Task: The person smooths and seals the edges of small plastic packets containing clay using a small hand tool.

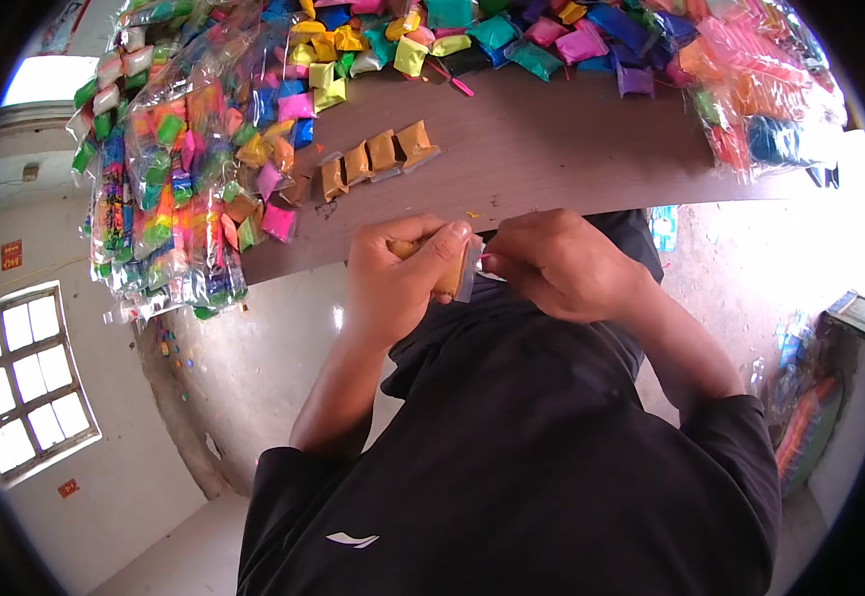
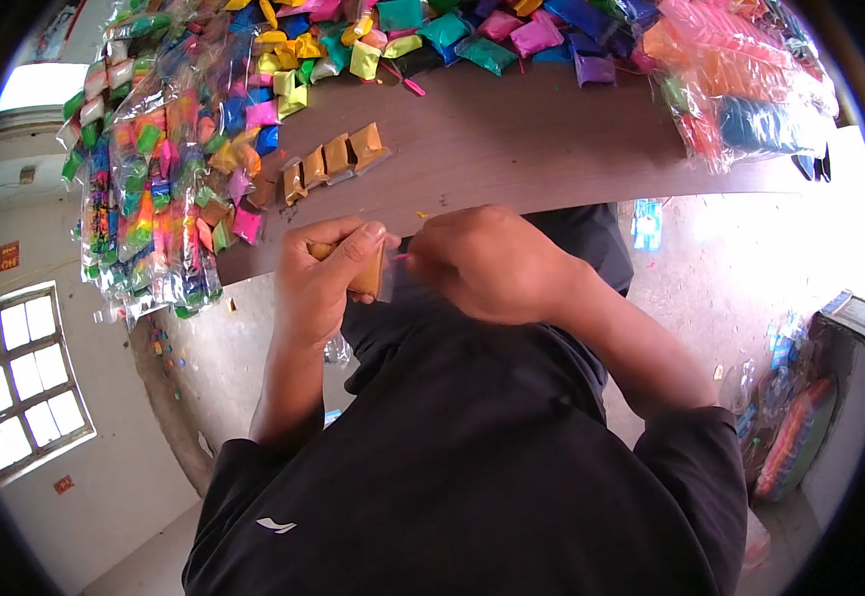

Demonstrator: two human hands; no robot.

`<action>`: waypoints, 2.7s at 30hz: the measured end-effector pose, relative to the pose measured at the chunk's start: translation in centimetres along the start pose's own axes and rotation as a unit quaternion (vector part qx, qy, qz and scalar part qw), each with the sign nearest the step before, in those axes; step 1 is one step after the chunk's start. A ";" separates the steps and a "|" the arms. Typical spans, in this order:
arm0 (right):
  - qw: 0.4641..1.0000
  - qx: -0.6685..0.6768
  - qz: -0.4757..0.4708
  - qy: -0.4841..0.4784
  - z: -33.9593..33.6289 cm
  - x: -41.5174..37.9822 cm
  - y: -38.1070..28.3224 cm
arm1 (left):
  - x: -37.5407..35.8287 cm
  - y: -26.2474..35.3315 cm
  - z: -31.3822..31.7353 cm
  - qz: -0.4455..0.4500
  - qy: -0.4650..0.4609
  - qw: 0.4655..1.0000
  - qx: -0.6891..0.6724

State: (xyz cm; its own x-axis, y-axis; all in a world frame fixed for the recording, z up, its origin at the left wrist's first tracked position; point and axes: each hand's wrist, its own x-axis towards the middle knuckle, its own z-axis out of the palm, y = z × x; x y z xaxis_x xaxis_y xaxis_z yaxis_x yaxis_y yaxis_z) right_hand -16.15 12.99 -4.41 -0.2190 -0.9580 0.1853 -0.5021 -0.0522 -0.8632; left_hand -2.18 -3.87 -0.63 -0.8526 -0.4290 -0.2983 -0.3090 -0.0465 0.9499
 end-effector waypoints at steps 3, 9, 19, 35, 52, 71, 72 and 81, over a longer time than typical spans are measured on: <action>1.000 0.019 0.010 0.021 -0.1 -0.1 -0.4 | -0.2 0.4 0.2 -0.007 0.018 1.000 -0.004; 0.999 0.039 0.023 0.010 -0.2 -0.2 -0.8 | -0.1 0.1 0.3 -0.008 0.035 0.999 -0.017; 0.999 0.024 0.031 0.034 0.0 0.1 -1.0 | -0.2 -0.1 0.2 -0.004 0.035 0.999 -0.034; 0.995 0.061 0.026 -0.073 -0.1 0.2 -1.1 | -0.2 0.0 0.6 -0.006 0.049 0.998 -0.039; 0.989 0.089 0.007 -0.119 0.9 -0.4 -0.3 | -0.3 -0.1 0.5 -0.015 0.005 0.999 -0.030; 0.929 0.306 0.188 0.091 3.5 0.2 0.3 | 0.5 -1.5 0.7 -0.022 0.049 0.994 -0.099; 0.938 0.270 0.167 0.137 3.8 0.1 0.3 | 0.7 -1.9 0.8 -0.015 0.061 0.988 -0.140; 0.931 0.256 0.161 0.203 5.4 0.1 1.8 | 0.8 -2.6 0.7 0.010 0.078 0.978 -0.192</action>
State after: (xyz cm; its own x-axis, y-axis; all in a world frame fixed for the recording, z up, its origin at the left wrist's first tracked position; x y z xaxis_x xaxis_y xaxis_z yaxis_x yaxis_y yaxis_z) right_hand -12.58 11.30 -8.45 -0.6394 -0.7672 -0.0504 0.0868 -0.0069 -0.9962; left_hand -2.38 -3.53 -3.38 -0.7726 -0.5646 -0.2903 -0.0864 -0.3595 0.9291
